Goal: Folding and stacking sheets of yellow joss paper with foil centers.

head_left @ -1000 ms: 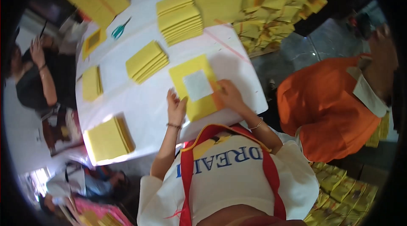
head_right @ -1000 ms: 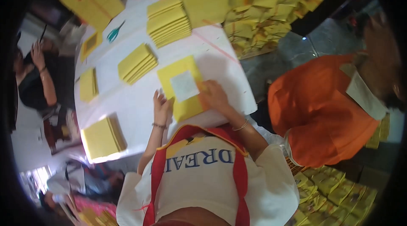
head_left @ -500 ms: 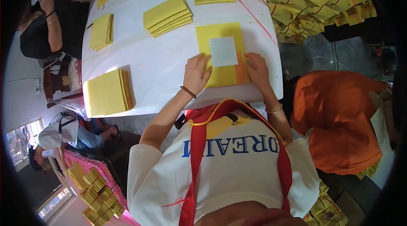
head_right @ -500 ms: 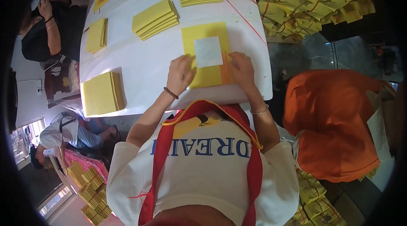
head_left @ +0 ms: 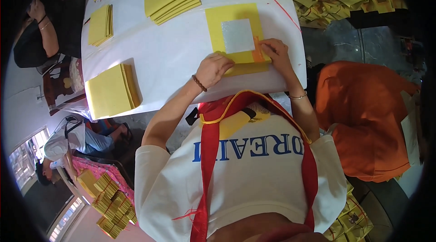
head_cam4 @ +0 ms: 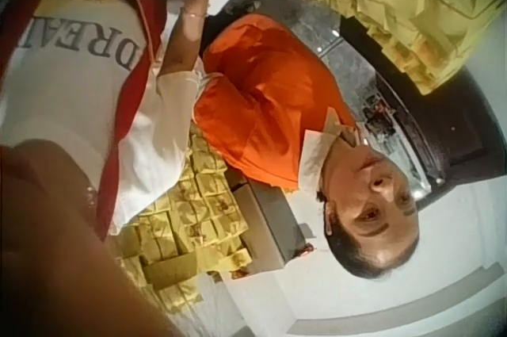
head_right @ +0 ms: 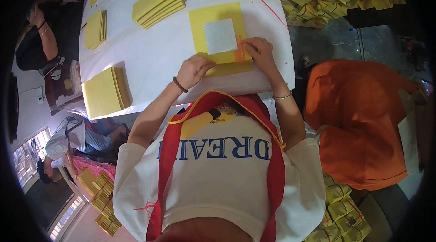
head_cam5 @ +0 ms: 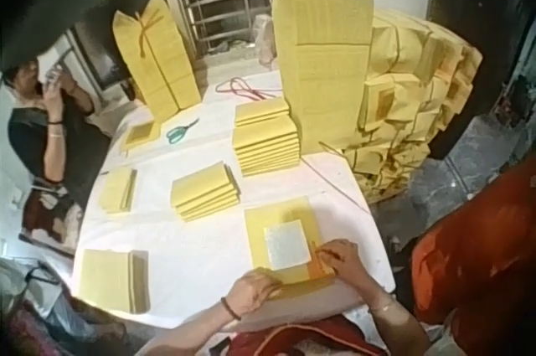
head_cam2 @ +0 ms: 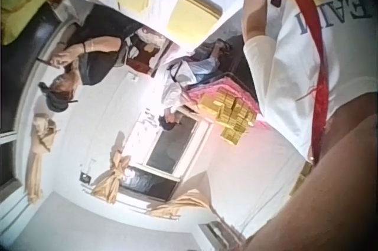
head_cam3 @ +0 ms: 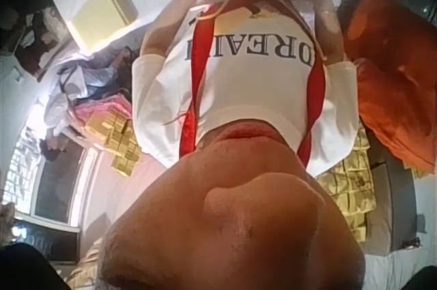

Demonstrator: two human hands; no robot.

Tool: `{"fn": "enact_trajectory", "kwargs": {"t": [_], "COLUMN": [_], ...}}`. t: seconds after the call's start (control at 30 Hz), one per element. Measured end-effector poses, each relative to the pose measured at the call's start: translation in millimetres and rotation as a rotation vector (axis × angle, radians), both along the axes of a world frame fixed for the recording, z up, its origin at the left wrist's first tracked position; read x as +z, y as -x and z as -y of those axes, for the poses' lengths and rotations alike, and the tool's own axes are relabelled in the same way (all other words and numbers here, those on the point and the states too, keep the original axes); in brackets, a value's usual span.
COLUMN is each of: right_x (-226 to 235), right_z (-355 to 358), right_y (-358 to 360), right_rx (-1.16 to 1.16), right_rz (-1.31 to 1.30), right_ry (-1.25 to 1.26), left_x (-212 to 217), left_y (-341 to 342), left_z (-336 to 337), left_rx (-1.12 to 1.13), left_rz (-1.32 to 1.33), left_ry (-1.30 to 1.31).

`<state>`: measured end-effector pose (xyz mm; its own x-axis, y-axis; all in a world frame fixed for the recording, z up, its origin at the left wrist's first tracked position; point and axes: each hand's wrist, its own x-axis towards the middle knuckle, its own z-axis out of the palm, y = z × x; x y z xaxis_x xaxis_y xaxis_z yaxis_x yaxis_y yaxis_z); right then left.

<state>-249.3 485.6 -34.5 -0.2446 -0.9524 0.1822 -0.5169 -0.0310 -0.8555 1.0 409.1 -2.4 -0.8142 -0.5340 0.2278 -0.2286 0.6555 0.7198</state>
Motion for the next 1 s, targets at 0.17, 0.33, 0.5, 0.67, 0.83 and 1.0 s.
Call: {"fn": "enact_trajectory", "kwargs": {"t": [0.17,0.33,0.5,0.67,0.83,1.0], "right_x": [-4,-10,-7,-5,4,-6], "right_z": [1,1,1,-2,-7,-7], "right_y": [-1,0,-2,3,10,8], "right_rx": [-0.052,-0.097,-0.101,-0.062,0.184,0.134], "right_rz": [0.015,0.026,0.012,0.052,-0.063,-0.154], "right_ry": [0.012,0.003,-0.055,-0.084,-0.028,-0.029], "left_x": [-1,-3,-6,-8,-18,-4], "left_y": [2,4,4,6,4,3], "left_z": [2,2,4,7,17,20], "left_rx": [0.056,0.128,0.145,0.194,0.221,0.165], "left_rz": [0.051,0.076,0.129,0.162,0.054,0.115], "left_ry": [-0.149,-0.219,-0.291,-0.449,-0.653,-0.689]}}
